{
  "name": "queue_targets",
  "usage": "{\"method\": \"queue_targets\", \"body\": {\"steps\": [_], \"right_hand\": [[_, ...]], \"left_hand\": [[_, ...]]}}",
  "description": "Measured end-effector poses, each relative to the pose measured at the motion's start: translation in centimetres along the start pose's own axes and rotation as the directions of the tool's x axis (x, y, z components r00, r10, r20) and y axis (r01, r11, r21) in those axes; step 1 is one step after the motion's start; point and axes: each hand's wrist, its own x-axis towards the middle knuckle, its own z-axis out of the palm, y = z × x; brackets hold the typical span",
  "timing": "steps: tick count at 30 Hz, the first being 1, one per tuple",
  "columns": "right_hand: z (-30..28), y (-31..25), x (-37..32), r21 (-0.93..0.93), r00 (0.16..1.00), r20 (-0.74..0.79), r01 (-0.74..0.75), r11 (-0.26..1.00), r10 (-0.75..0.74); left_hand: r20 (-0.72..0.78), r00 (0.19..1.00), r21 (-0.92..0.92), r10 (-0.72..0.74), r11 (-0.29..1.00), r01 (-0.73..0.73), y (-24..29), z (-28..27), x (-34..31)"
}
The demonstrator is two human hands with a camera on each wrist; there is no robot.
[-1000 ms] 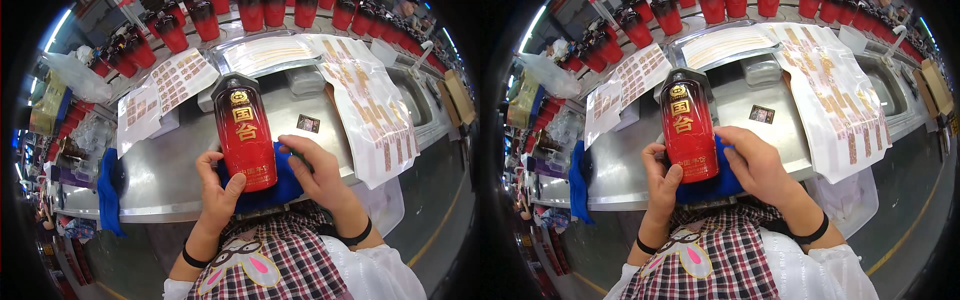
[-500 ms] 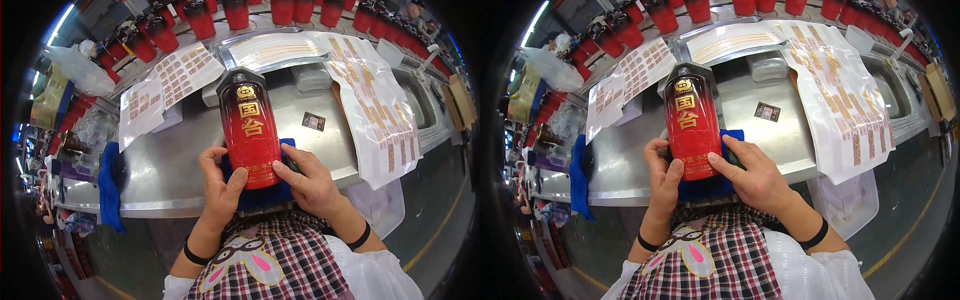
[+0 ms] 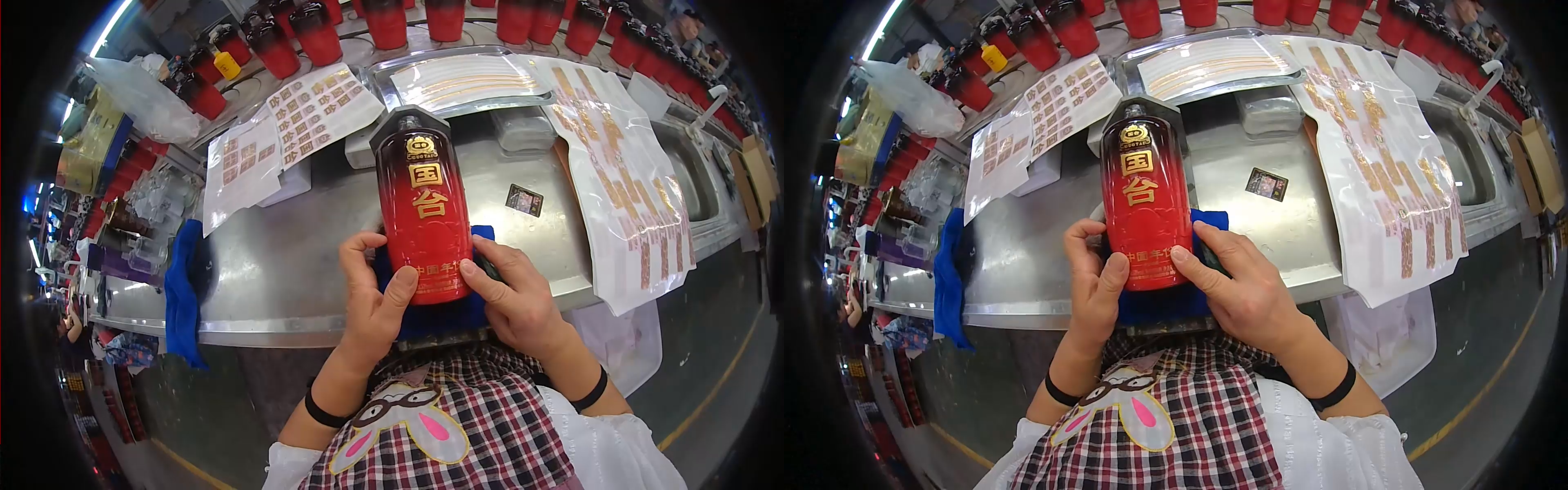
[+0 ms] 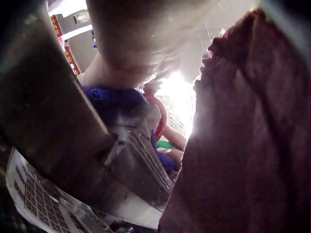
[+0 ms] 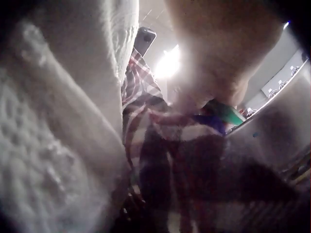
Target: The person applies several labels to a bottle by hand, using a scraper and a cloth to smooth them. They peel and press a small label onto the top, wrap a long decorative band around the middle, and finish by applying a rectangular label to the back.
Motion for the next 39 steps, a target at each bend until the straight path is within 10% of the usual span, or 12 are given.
{"method": "queue_targets", "body": {"steps": [28, 31, 34, 39], "right_hand": [[-0.1, 0.2, 0.0, -0.006, 1.0, 0.01, 0.026, 1.0, -0.026], [-0.9, -0.2, 0.0, -0.007, 0.999, -0.024, -0.04, 0.999, 0.04], [-2.5, -2.7, 0.8, 0.464, 0.8, -0.011, -0.527, 0.712, 0.599], [-1.4, -1.5, 3.1, 0.373, 0.847, 0.091, -0.516, 0.771, 0.523]], "left_hand": [[-0.037, 0.999, 0.098, 0.013, 0.995, -0.009, -0.5, 0.0, 0.1], [-0.037, 0.999, 0.097, -0.023, 0.995, 0.026, -0.4, 0.0, 0.1], [-0.018, 1.0, 0.168, 0.013, 0.986, -0.01, -0.9, 0.0, 0.0], [-0.058, 0.998, 0.085, -0.017, 0.996, 0.022, -0.5, 0.3, -0.1]]}}
